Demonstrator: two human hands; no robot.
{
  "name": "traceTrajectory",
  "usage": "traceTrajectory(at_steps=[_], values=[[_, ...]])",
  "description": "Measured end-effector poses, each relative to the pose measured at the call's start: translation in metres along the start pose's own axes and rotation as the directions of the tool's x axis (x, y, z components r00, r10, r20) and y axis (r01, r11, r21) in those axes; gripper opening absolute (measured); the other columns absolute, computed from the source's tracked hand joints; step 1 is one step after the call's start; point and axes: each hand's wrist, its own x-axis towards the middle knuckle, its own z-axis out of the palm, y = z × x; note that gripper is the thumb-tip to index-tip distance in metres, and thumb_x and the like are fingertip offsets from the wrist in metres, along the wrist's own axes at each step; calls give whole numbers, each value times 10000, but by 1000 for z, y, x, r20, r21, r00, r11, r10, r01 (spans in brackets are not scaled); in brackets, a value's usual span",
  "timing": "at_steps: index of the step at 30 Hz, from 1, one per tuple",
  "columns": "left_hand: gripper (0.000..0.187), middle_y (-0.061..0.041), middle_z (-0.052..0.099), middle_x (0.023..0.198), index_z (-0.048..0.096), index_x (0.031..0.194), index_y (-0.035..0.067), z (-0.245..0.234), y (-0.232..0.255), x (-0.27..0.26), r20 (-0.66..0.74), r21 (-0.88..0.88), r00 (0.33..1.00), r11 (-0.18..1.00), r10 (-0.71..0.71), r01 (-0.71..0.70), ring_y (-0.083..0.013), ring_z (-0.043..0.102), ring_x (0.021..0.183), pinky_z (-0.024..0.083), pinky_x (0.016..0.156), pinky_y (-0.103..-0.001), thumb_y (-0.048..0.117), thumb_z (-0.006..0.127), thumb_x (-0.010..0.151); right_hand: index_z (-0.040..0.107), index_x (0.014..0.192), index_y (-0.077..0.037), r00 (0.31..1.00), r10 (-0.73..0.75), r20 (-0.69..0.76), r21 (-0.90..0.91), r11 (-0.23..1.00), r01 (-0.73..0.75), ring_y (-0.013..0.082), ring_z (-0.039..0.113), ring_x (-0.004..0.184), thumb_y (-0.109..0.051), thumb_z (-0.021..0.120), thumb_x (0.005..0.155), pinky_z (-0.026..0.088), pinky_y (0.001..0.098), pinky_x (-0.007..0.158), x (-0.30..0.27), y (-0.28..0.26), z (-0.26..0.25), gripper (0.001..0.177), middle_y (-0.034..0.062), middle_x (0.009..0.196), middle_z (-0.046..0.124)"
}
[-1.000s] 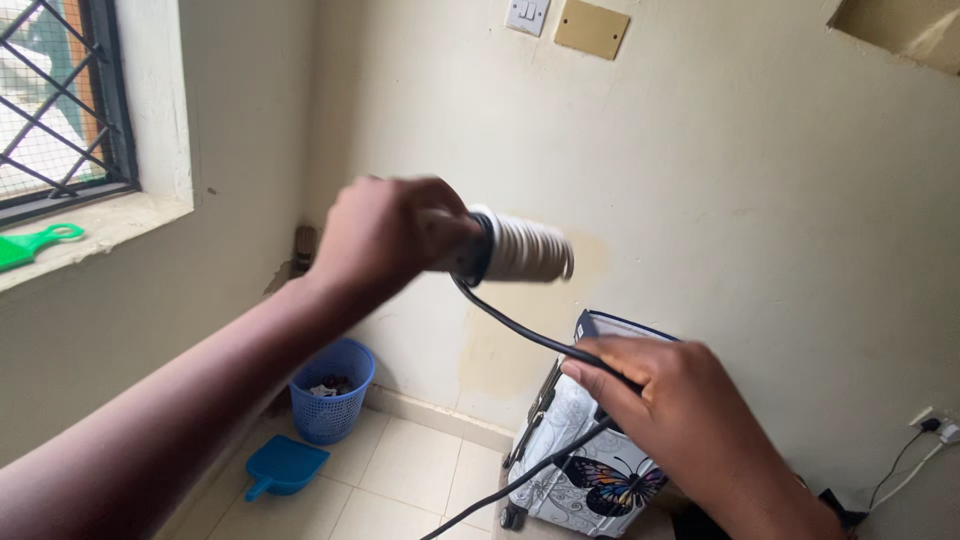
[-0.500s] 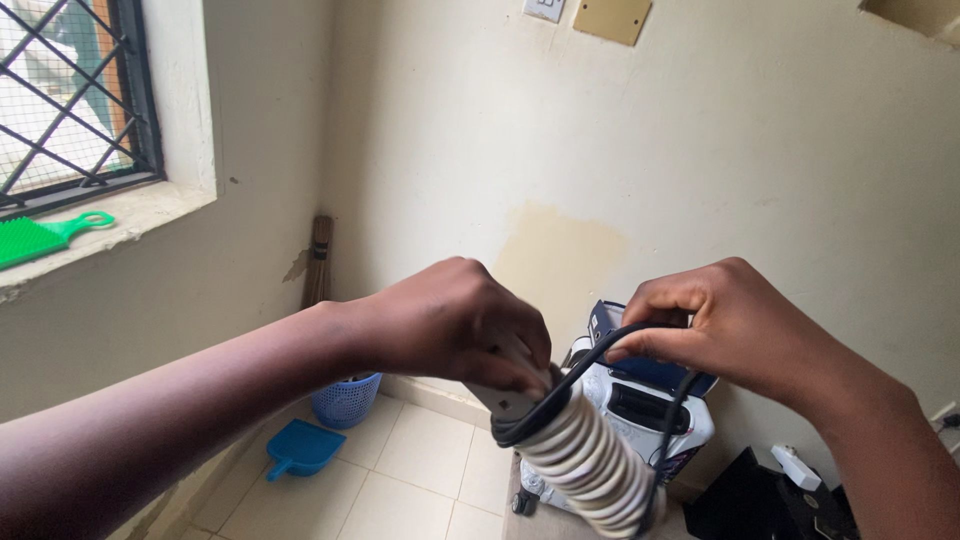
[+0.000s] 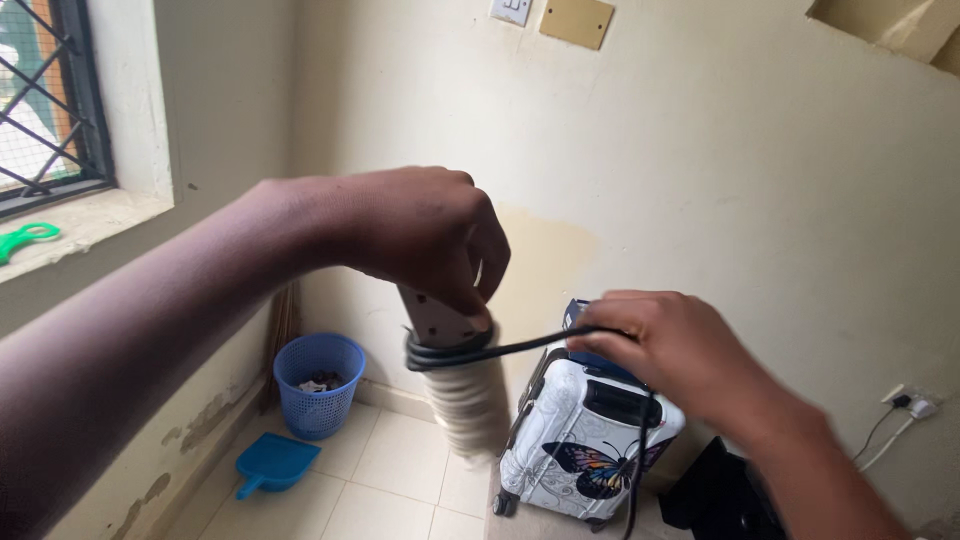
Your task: The person wraps the cords of two spiral CFL light bulbs and a black power adapter, then places them into a cardboard box. They also gather a bundle of USB cables from the floor and place them into the box. Finally, they place the two wrapped light bulbs into the box.
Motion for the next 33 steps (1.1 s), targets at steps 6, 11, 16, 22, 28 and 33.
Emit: traceTrajectory(at_steps=[6, 11, 16, 22, 28, 33], values=[[163, -27, 803, 757, 820, 854, 97, 15, -17, 3, -13, -460, 942, 835, 335, -303, -129, 745, 660, 610, 620, -295, 239, 851, 781, 795, 955, -212, 871, -267, -412, -26, 959, 282, 176, 671, 737, -257, 717, 855, 496, 385, 869, 24, -18, 18, 135, -27, 775, 723], [164, -69, 777, 844, 779, 957, 32, 52, -45, 6, -381, -821, 916, 408, 128, -399, -117, 722, 683, 618, 625, -260, 180, 795, 889, 744, 965, -107, 776, -404, -485, 134, 842, 522, 214, 607, 1026, -133, 771, 847, 506, 392, 900, 50, 7, 66, 124, 50, 999, 694], [205, -129, 751, 796, 710, 946, -14, 72, -51, 20, -424, -903, 848, 82, -317, -421, -195, 737, 625, 639, 516, -324, 185, 746, 914, 655, 1126, -73, 943, -72, -325, 738, 604, 301, 178, 673, 1055, -90, 675, 949, 618, 346, 785, 53, 2, 134, 178, 75, 1142, 610], [334, -173, 735, 802, 676, 999, -31, 79, -60, 30, -379, -875, 754, -58, -536, -481, -262, 753, 635, 638, 515, -329, 279, 757, 904, 460, 1403, -116, 962, 273, 19, 998, -58, -3, 136, 674, 833, 54, 494, 842, 579, 255, 599, 26, -35, 160, 588, 82, 1072, 672], [579, -197, 750, 928, 667, 1109, -42, 79, -59, 18, -178, -910, 701, -156, -691, -385, -278, 784, 723, 656, 575, -293, 445, 768, 813, 673, 1274, -80, 889, 457, 22, 997, 56, -53, 79, 457, 568, 79, 563, 820, 353, 211, 435, -1, 11, 170, 494, 108, 954, 722], [680, -212, 746, 1009, 627, 1176, -27, 85, -48, 31, -96, -872, 727, -295, -680, -391, -300, 792, 833, 631, 663, -313, 475, 795, 750, 736, 1002, -153, 964, 164, 209, 778, 570, -265, 91, 588, 679, -21, 615, 884, 463, 256, 609, -6, 17, 182, 215, 43, 868, 734]])
